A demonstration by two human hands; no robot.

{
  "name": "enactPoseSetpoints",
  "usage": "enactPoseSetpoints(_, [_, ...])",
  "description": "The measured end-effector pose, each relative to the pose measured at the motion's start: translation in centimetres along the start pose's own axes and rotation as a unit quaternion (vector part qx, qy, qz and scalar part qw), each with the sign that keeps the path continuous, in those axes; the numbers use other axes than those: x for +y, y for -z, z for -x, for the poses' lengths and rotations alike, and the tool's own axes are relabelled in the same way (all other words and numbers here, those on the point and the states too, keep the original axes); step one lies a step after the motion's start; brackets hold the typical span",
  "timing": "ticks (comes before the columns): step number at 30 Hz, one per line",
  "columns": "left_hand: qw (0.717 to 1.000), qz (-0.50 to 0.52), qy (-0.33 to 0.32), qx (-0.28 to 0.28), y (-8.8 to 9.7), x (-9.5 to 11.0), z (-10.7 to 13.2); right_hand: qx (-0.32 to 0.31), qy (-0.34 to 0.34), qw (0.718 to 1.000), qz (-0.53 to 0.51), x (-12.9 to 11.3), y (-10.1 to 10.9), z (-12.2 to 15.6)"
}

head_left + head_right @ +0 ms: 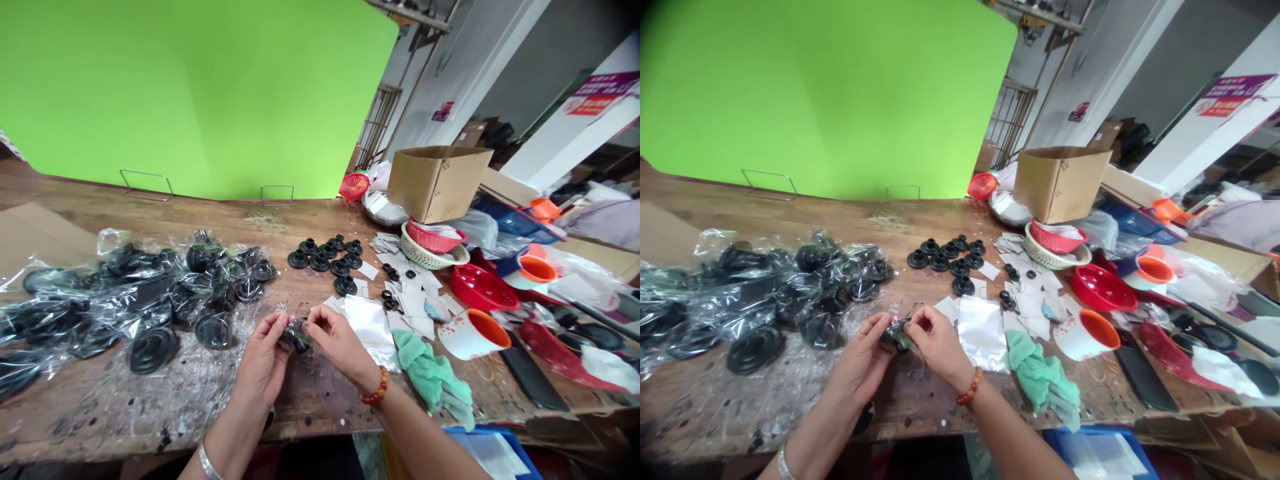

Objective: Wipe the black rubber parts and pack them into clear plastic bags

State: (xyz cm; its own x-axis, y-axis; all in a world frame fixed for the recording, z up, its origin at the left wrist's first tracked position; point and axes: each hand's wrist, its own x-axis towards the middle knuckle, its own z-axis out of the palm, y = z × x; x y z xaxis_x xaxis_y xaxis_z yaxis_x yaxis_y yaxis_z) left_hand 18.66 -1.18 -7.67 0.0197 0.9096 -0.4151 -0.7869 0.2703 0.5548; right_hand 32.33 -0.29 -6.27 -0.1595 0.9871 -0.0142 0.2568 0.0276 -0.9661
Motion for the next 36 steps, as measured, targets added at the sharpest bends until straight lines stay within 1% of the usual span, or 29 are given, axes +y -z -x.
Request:
enactPoseSetpoints(3, [0.998, -0.047, -0.027, -0.02, -0.1, 0.4, 0.1, -0.051, -0.031, 0.994, -0.092, 0.1, 0.3, 0.0])
enactPoseSetpoints(6, [0.996, -0.081, -0.028, -0.035, -0.1, 0.7, 0.2, -0.091, -0.031, 0.982, -0.159, -0.1, 1.1, 0.1])
enactPoseSetpoints(10, [0.994, -0.096, -0.022, -0.049, 0.1, 0.4, 0.4, -0.096, -0.016, 0.98, -0.174, -0.4, 2.1, 0.0])
enactPoseSetpoints(15, [0.985, -0.145, -0.036, -0.083, 0.3, 0.4, 0.8, -0.129, -0.016, 0.98, -0.153, -1.1, 2.7, 0.0])
enactPoseSetpoints(17, [0.986, -0.131, -0.007, -0.104, 0.4, 0.7, 0.9, -0.12, -0.007, 0.983, -0.136, -1.4, 2.6, 0.2])
enactPoseSetpoints(20, [0.982, -0.101, 0.08, -0.138, 0.6, 1.1, 1.0, -0.085, 0.015, 0.991, -0.105, -1.6, 2.2, 0.4])
enactPoseSetpoints(22, [0.979, -0.096, 0.118, -0.135, 0.8, 1.0, 0.9, -0.075, 0.026, 0.994, -0.081, -1.4, 1.9, 0.5])
enactPoseSetpoints(23, [0.98, -0.096, 0.122, -0.125, 0.9, 0.9, 0.8, -0.07, 0.027, 0.995, -0.065, -1.3, 1.7, 0.5])
enactPoseSetpoints(24, [0.982, -0.097, 0.114, -0.112, 1.0, 0.7, 0.7, -0.063, 0.026, 0.996, -0.049, -1.1, 1.7, 0.4])
enactPoseSetpoints(26, [0.989, -0.107, 0.066, -0.079, 1.1, 0.3, 0.4, -0.046, 0.015, 0.998, -0.026, -0.9, 1.5, 0.3])
enactPoseSetpoints(28, [0.988, -0.141, -0.016, -0.059, 1.3, 0.1, 0.2, -0.05, -0.006, 0.998, -0.035, -0.8, 1.5, 0.2])
enactPoseSetpoints(29, [0.983, -0.167, -0.058, -0.055, 1.4, 0.1, 0.1, -0.064, -0.019, 0.996, -0.052, -0.8, 1.6, 0.2])
enactPoseSetpoints(32, [0.953, -0.254, -0.15, -0.061, 1.5, 0.5, 0.2, -0.127, -0.051, 0.984, -0.113, -0.9, 1.8, 0.3])
enactPoseSetpoints(34, [0.926, -0.317, -0.194, -0.068, 1.5, 0.8, 0.4, -0.166, -0.058, 0.974, -0.144, -1.0, 1.7, 0.4])
enactPoseSetpoints(36, [0.896, -0.375, -0.226, -0.078, 1.4, 1.0, 0.7, -0.183, -0.054, 0.971, -0.147, -1.0, 1.5, 0.6])
